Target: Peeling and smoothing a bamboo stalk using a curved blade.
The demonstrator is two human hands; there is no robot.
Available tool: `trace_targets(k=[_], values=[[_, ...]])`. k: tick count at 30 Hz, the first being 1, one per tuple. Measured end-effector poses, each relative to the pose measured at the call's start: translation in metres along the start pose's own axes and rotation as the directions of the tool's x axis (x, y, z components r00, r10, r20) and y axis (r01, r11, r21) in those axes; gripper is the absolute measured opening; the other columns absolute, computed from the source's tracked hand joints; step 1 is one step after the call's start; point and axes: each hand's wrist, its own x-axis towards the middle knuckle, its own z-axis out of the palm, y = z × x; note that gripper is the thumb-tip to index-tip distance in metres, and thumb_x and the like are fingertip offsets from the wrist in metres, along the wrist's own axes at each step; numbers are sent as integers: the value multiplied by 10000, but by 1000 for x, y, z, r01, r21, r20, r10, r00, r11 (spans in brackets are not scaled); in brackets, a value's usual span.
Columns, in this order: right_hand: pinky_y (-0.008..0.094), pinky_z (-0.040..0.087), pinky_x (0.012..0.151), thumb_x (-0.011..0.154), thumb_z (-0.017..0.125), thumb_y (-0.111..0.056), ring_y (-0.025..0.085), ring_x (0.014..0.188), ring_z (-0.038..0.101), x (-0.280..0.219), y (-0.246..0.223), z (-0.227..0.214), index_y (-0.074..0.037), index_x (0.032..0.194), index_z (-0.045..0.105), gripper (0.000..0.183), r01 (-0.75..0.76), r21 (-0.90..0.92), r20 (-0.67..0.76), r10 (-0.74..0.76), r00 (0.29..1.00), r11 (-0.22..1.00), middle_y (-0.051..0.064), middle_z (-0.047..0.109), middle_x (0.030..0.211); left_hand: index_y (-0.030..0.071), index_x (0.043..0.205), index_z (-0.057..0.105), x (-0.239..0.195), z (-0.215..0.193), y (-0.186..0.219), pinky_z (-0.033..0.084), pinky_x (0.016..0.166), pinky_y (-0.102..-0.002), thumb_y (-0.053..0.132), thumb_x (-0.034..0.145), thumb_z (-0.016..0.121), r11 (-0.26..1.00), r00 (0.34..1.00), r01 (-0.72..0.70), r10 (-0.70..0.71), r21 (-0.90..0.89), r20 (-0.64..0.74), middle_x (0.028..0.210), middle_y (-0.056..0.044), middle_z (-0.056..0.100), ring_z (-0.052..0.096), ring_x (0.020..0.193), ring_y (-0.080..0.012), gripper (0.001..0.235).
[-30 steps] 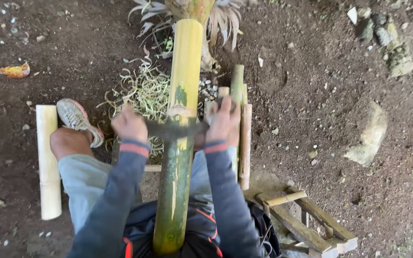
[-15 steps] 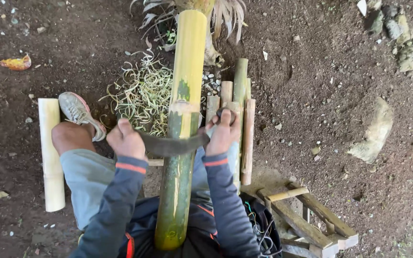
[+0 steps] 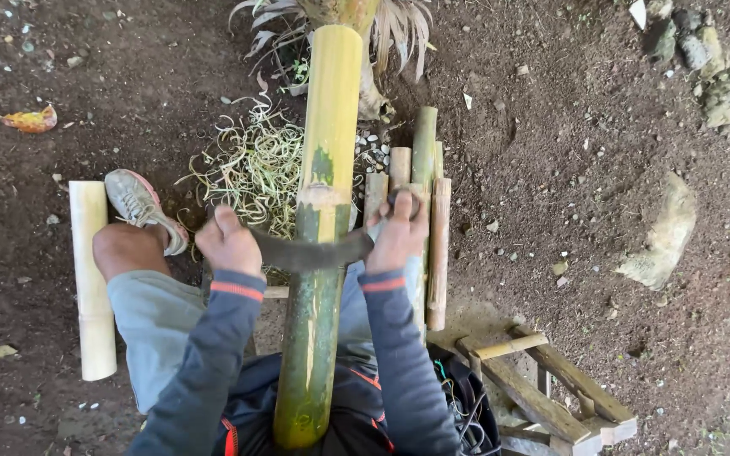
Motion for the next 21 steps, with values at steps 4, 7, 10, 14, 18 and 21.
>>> trace_targets(k=[4, 7, 10, 14, 18, 21], values=[[270, 466, 423, 1005, 591, -165, 100, 568, 529, 53, 9, 44, -12, 1105, 592, 183, 32, 39, 11, -33, 999, 999, 31, 537, 787, 103, 762, 487, 59, 50, 8, 410, 488, -367, 216, 1093, 497, 957, 989, 146, -147, -252, 16, 599, 76, 432, 401, 510, -139, 350], [291, 471, 403, 991, 586, -151, 112, 567, 543, 58, 18, 38, -15, 1081, 573, 164, 127, 74, -2, -127, 992, 989, 34, 544, 810, -30, 625, 468, 83, 55, -39, 318, 485, -410, 210, 1056, 525, 996, 996, -83, 84, 24, -36, 565, -15, 430, 386, 510, -159, 497], [289, 458, 402, 982, 592, -152, 106, 556, 521, 36, 9, 21, -35, 1080, 561, 156, 111, 111, -2, -111, 994, 988, 37, 577, 824, -50, 849, 589, 63, 36, -60, 479, 700, -382, 180, 1206, 481, 904, 914, -405, 406, 139, 20, 942, -65, 517, 513, 751, -176, 438], [286, 453, 406, 998, 587, -178, 121, 511, 503, 48, 15, 26, -30, 1088, 593, 174, 40, 55, 12, -41, 999, 998, 46, 559, 726, -76, 807, 537, 62, 38, -81, 401, 614, -398, 241, 1146, 532, 974, 983, -167, 176, 152, -49, 723, -124, 523, 458, 643, -201, 465], [292, 424, 405, 1003, 595, -184, 128, 493, 491, 83, 36, 31, -27, 1076, 588, 173, 56, 69, 5, -56, 998, 996, 38, 548, 682, -6, 777, 510, 73, 64, -30, 407, 529, -367, 192, 1041, 540, 962, 996, -89, 81, -258, -41, 689, -1, 535, 493, 602, -133, 331], [276, 422, 431, 1000, 602, -200, 108, 532, 499, 52, 21, 16, -47, 1073, 574, 172, 72, 93, -13, -71, 997, 993, 19, 592, 751, 12, 628, 444, 42, 55, 36, 319, 509, -358, 205, 1087, 508, 983, 987, -156, 158, -97, 16, 536, 1, 455, 393, 500, -140, 502]])
